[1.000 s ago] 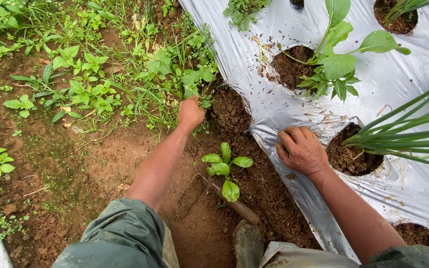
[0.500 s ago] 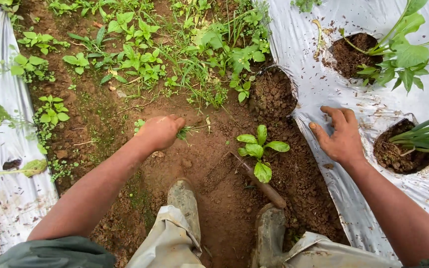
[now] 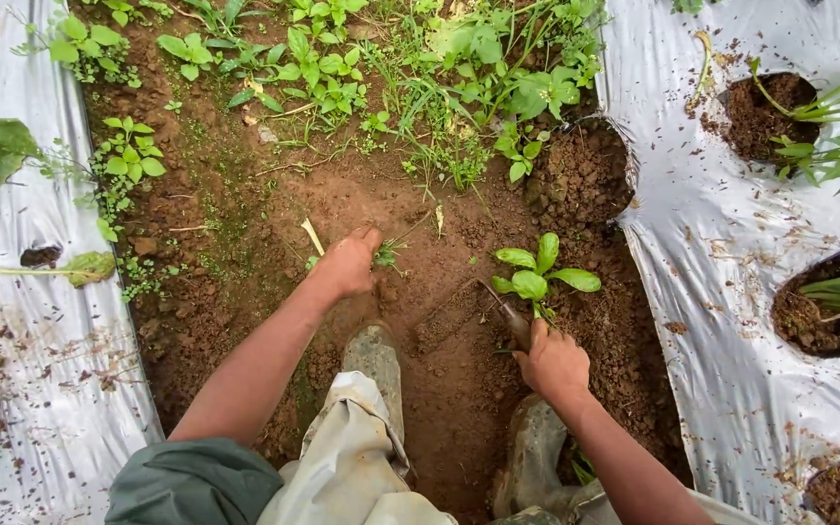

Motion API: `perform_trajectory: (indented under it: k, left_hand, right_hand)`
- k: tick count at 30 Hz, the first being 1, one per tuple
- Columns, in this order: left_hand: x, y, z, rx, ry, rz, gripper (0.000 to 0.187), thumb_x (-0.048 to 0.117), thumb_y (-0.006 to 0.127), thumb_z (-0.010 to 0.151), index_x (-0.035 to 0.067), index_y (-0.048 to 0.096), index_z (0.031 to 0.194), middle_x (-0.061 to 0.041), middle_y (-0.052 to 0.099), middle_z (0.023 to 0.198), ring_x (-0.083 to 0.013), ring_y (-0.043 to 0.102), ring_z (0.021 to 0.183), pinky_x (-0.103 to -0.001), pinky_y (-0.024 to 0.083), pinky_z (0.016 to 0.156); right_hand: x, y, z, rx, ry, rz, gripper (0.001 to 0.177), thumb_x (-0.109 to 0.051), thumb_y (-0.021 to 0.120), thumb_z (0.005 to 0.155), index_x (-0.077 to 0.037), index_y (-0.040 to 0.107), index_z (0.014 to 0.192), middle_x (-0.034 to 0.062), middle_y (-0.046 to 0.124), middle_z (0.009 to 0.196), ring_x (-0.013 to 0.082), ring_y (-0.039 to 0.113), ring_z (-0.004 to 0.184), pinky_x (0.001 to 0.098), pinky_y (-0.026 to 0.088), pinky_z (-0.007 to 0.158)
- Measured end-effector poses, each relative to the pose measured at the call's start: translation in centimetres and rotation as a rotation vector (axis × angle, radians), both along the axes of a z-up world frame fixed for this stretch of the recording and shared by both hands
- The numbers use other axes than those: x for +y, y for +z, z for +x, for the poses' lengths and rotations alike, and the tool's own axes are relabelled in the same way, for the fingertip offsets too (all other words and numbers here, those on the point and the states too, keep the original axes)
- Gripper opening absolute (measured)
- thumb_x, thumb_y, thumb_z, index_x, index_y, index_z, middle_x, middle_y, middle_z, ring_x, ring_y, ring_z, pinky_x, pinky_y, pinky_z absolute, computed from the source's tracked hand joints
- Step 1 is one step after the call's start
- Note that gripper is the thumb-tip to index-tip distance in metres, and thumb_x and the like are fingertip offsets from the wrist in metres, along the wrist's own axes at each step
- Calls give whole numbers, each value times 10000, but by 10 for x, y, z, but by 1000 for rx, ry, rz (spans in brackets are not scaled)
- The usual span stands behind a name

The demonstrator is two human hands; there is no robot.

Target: The person kneels in a garden and removes weeds by hand from around plants growing through a plastic mulch sheet. They then use a small hand hoe to loosen the soil and clear weeds from the path between the rows.

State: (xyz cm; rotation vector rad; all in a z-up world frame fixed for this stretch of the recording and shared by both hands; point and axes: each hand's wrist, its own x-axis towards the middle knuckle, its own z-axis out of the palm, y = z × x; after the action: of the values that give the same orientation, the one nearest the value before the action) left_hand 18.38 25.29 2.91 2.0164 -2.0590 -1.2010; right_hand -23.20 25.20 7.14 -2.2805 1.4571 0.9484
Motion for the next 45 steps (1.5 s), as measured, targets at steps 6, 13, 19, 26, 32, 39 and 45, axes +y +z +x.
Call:
perform_trajectory:
  k: [6, 13, 19, 26, 32, 39, 45]
  left_hand:
    - [15, 19, 3, 6, 4, -81, 444, 35, 726, 763, -37, 521, 1150, -325, 595, 1251, -508, 650, 1158, -538, 561, 990]
    - [18, -27, 16, -111, 112, -180, 346, 27, 690, 821, 12, 558, 1141, -281, 629, 1213, -429, 671, 1157, -463, 511, 1053]
    - [19, 6, 1, -265, 25, -232, 290, 43, 698, 857, 77, 563, 1112, -144, 651, 1110, -286, 638, 1138, -388, 420, 1070]
    - [29, -43, -17, -193, 150, -112, 249, 27, 400, 971, 122, 483, 1185, -184, 560, 1302, -451, 537, 1297, -643, 454, 1047]
    - [32, -64, -18, -190, 57, -292, 195, 37, 442, 867, 85, 469, 1054, -179, 558, 1074, -437, 692, 887, -540, 592, 736]
    - [28, -50, -14, -219, 70, -206, 191, 48, 411, 896, 107, 471, 1068, -146, 553, 1087, -425, 694, 926, -527, 591, 769]
    - [23, -42, -13, -224, 59, -204, 205, 29, 406, 884, 97, 491, 1057, -152, 576, 1063, -410, 698, 933, -509, 582, 769]
  right_hand:
    - [8, 39, 35, -247, -216, 93, 459, -345, 637, 966, -56, 475, 1284, 199, 624, 1138, 407, 673, 1127, 545, 567, 944]
    - [5, 48, 91, -755, -958, 382, 445, -154, 637, 939, 27, 455, 1302, 186, 630, 855, 326, 689, 745, 489, 549, 645]
    - [-5, -29, 136, -1421, -1759, 79, 350, -68, 605, 975, 22, 439, 1270, 115, 546, 820, 199, 605, 603, 404, 595, 535]
    - [-16, -50, 172, -1188, -1898, -209, 876, -145, 622, 1014, -8, 13, 1628, 289, 567, 1186, 213, 684, 685, 474, 589, 727]
    - [49, -59, 148, -1052, -1578, 55, 442, -133, 678, 934, -10, 471, 1304, 146, 653, 698, 232, 655, 489, 409, 533, 496]
    - [-35, -78, 191, -1316, -1983, -230, 819, -128, 596, 1004, -30, 84, 1635, 132, 607, 901, 182, 640, 570, 398, 542, 574]
    - [-75, -123, 219, -1312, -1975, -324, 673, -124, 615, 932, -96, 300, 1526, 109, 620, 831, 190, 658, 494, 381, 560, 492]
